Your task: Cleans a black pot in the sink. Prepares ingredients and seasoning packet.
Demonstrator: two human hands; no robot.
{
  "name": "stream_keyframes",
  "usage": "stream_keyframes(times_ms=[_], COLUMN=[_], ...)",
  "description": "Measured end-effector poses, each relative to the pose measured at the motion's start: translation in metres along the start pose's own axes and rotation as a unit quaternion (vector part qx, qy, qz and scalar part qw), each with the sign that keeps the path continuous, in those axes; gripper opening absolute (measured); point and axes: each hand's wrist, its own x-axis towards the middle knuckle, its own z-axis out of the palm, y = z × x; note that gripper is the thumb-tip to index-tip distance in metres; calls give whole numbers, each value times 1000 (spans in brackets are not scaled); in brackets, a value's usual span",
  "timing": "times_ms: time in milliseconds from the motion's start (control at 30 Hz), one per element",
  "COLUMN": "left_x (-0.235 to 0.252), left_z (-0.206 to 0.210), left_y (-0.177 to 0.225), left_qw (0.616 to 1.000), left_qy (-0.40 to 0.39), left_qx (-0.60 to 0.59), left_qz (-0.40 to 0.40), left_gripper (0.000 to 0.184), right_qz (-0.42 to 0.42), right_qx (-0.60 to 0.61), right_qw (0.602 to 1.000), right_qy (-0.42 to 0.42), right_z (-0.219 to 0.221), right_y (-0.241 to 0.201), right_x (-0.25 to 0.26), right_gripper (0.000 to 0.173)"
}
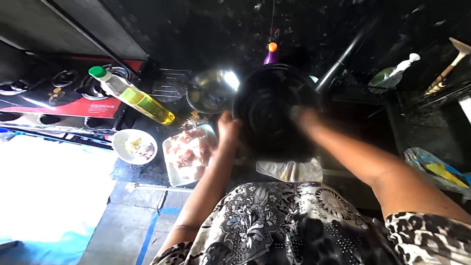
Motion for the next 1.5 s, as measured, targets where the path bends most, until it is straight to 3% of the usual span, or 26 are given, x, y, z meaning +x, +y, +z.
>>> stream_keyframes(times_ms=[100,167,200,300,367,467,600,733,800,867,1000,1100,1200,1333,1433,1500], left_x=[-2,-9,-13,-26,-39,-48,-42,-33,-38,-43,-41,-38,-35,-34,-34,-32], left_z=[2,8,12,22,30,31,23,23,27,30,27,23,25,23,20,22], left_y=[-2,-3,-5,-5,-2,6,9,4,3,6,8,5,5,12,7,4], left_qw=[999,999,998,997,997,999,1000,1000,1000,1000,1000,1000,1000,999,999,1000], left_qy=[29,25,19,-21,-45,-28,-1,9,2,-9,-9,3,8,5,8,-5], left_qx=[-14,-6,-5,9,22,-1,-31,-25,-22,-14,-7,-2,-9,-26,-30,-20], left_qz=[-11,-39,-55,-68,-53,-28,-5,-14,-17,-12,-9,-25,-17,23,9,-6], left_gripper=[33,31,30,32,35,35,30,34,35,34,32,35,36,36,36,35], right_qz=[-52,-83,-96,-157,-149,-68,0,-79,-98,-46,15,-30,-81,3,-44,-134], right_qx=[12,54,84,161,141,125,123,143,130,140,158,141,107,101,112,141], right_qw=[979,956,957,974,976,980,985,985,983,986,985,990,991,994,992,981], right_qy=[-198,-277,-260,-36,74,139,119,61,79,81,72,2,29,47,32,22], right_z=[35,30,26,29,15,-8,16,53,44,16,24,41,40,17,38,44], right_y=[-34,-81,-100,-116,-101,-51,-19,-72,-83,-73,-35,-69,-82,-50,-59,-81], right_x=[-21,-29,-31,-3,32,62,41,5,23,37,10,-17,10,31,-4,-12], right_gripper=[29,30,29,23,29,31,38,30,28,32,34,32,29,32,29,29])
